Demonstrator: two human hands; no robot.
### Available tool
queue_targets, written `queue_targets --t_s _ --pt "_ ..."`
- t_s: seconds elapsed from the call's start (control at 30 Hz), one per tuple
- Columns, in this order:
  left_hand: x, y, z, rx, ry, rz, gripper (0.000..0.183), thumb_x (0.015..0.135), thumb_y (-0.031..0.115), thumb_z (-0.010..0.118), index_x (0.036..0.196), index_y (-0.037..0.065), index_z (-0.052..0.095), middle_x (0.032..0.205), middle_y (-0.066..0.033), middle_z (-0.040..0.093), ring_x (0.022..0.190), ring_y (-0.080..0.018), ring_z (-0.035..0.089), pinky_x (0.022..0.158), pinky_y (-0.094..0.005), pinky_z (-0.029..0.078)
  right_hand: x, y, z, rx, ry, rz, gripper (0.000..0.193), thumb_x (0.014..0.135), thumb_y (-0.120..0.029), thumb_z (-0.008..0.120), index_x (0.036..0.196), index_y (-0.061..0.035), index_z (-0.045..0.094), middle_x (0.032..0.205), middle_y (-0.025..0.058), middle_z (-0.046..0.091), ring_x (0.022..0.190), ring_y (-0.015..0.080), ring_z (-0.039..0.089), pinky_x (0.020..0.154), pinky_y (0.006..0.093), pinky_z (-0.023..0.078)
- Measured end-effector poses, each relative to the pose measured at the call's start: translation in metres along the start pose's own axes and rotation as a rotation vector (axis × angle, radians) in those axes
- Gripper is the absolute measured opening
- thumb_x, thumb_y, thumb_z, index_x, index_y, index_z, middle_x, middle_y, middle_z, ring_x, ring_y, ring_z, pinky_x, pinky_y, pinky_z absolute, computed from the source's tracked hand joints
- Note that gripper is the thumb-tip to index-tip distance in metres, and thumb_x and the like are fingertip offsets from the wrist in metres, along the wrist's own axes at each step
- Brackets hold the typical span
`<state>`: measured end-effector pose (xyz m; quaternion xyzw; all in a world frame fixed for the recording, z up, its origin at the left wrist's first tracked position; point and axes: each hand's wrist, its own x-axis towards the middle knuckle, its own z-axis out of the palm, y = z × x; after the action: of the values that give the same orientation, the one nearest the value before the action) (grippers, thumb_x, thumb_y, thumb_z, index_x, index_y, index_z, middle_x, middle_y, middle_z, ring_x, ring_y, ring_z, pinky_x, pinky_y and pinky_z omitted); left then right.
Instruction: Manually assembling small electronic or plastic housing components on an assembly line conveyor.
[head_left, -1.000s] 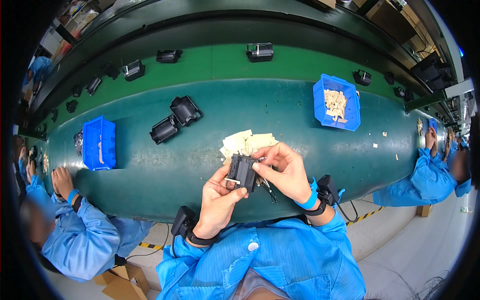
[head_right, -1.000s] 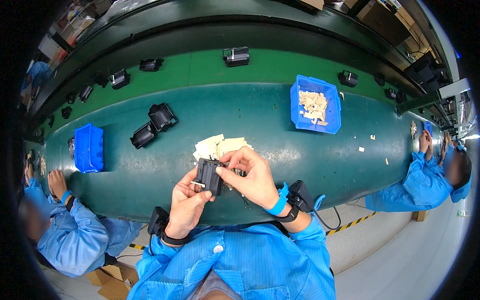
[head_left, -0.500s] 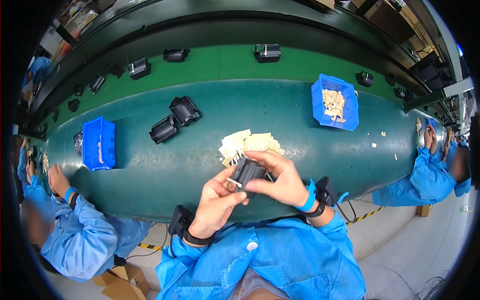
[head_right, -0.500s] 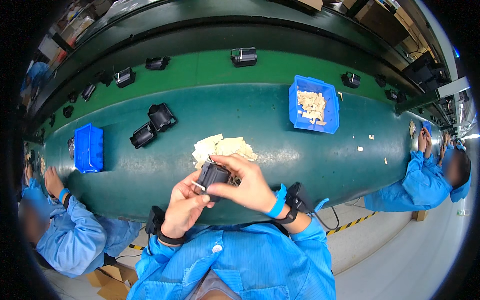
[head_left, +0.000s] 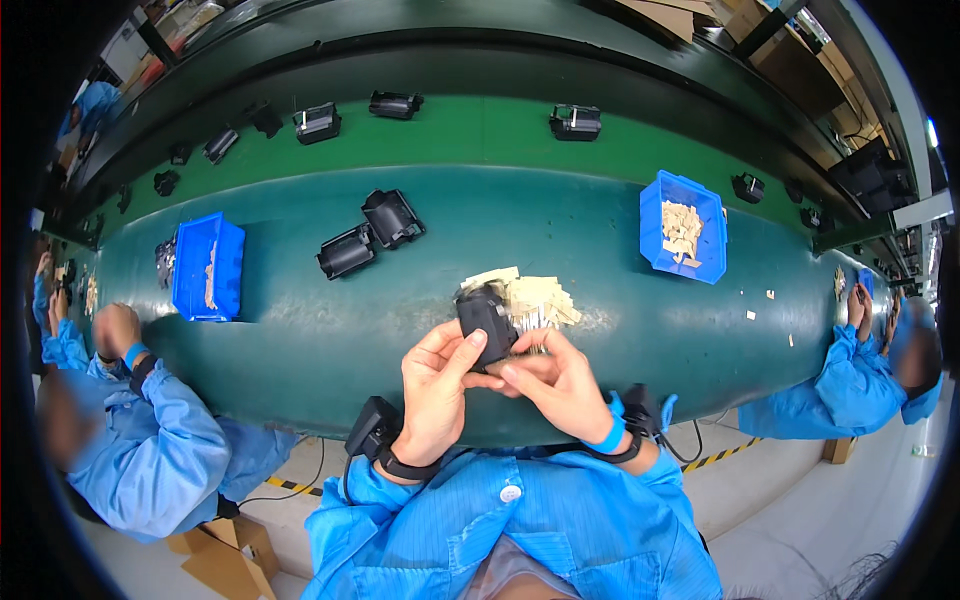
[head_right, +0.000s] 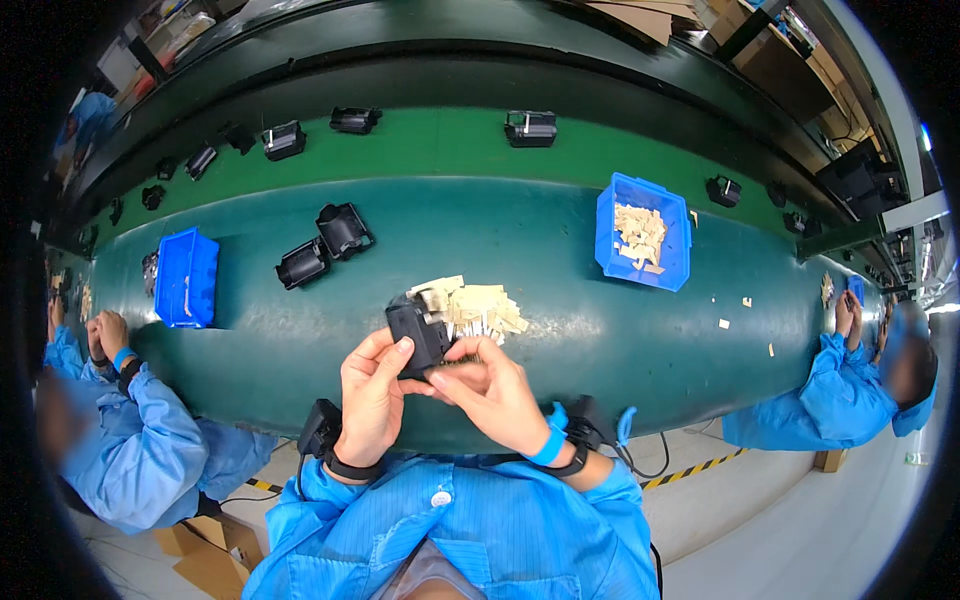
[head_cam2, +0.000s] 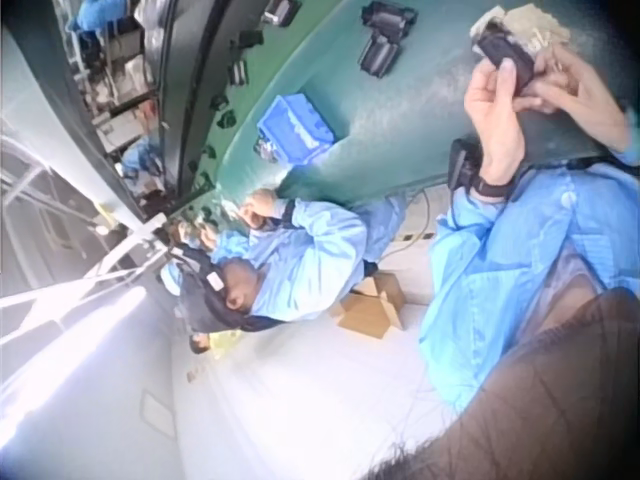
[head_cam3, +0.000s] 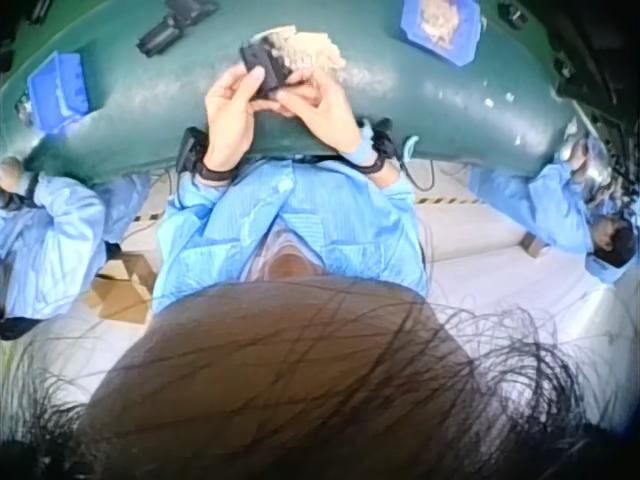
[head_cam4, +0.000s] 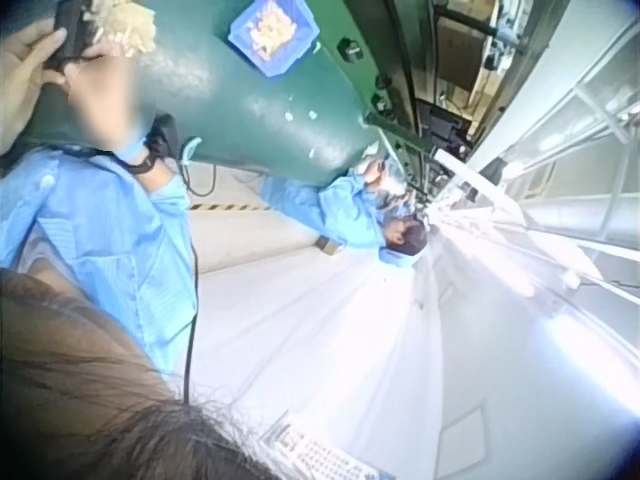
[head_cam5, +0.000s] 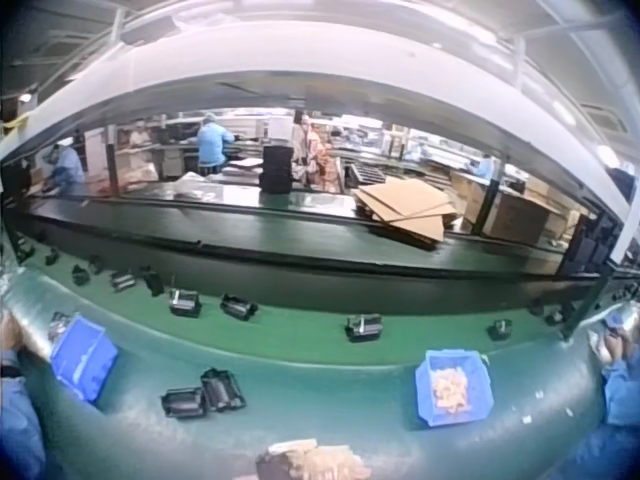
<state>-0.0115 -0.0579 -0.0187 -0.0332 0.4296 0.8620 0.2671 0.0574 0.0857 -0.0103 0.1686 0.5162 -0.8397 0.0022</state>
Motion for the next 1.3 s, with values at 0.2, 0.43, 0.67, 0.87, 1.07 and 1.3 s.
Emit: queue_targets --t_s 0.2,0.43,0.67,0.87,1.07,1.3 --pt "-0.007 0.007 0.009 0.157 -0.011 -0.048 0.022 0.090 0.002 0.055 0.111 -0.006 0.058 0.101 -0.0125 0.065 0.085 -0.0166 0.066 0.067 -0.0324 0.062 0.002 -0.046 0.003 -1.253 0.217 -0.991 0.022 0.067 -0.005 0.076 0.088 -0.0034 0.071 0.081 0.0065 0.067 0.073 0.0237 0.061 0.066 0.0318 0.049" --pt "-0.013 0.007 0.012 0.167 -0.061 -0.049 0.022 0.091 0.002 0.056 0.112 -0.005 0.058 0.102 -0.0110 0.064 0.089 -0.0148 0.063 0.074 -0.0333 0.060 0.013 -0.026 0.006 -1.327 0.231 -1.081 0.029 0.065 -0.007 0.072 0.094 -0.0059 0.071 0.086 0.0028 0.063 0.082 0.0216 0.058 0.076 0.0356 0.044" --pt "-0.013 0.013 0.006 0.001 -0.093 -0.165 0.023 0.090 -0.001 0.055 0.111 -0.007 0.058 0.103 -0.0141 0.064 0.092 -0.0178 0.064 0.075 -0.0358 0.061 0.000 -0.025 -0.004 -1.576 0.154 -1.231 0.029 0.066 -0.016 0.063 0.094 -0.0156 0.073 0.090 -0.0022 0.064 0.087 0.0177 0.057 0.082 0.0350 0.044" --pt "-0.016 0.004 0.005 0.142 -0.087 -0.057 0.020 0.089 -0.003 0.057 0.108 -0.007 0.061 0.104 -0.0132 0.062 0.091 -0.0169 0.063 0.077 -0.0354 0.060 0.002 -0.037 0.001 -1.360 0.054 -1.006 0.023 0.068 -0.019 0.075 0.091 -0.0149 0.072 0.087 -0.0019 0.062 0.088 0.0188 0.056 0.087 0.0371 0.032" --pt "-0.016 0.000 0.007 0.369 -0.068 0.179 0.019 0.086 -0.007 0.059 0.105 -0.009 0.062 0.097 -0.0095 0.059 0.084 -0.0147 0.063 0.076 -0.0306 0.060 0.012 -0.032 0.005 -1.327 0.085 -0.956 0.021 0.065 -0.011 0.076 0.085 -0.0096 0.068 0.082 -0.0007 0.061 0.082 0.0182 0.056 0.079 0.0354 0.032" --pt "-0.017 -0.003 0.006 0.461 -0.024 0.255 0.019 0.086 -0.006 0.059 0.104 -0.009 0.062 0.096 -0.0101 0.060 0.082 -0.0137 0.063 0.073 -0.0280 0.060 0.009 -0.017 0.010 -1.506 0.195 -1.130 0.022 0.065 -0.013 0.070 0.087 -0.0107 0.067 0.084 -0.0011 0.061 0.081 0.0149 0.057 0.080 0.0340 0.030"
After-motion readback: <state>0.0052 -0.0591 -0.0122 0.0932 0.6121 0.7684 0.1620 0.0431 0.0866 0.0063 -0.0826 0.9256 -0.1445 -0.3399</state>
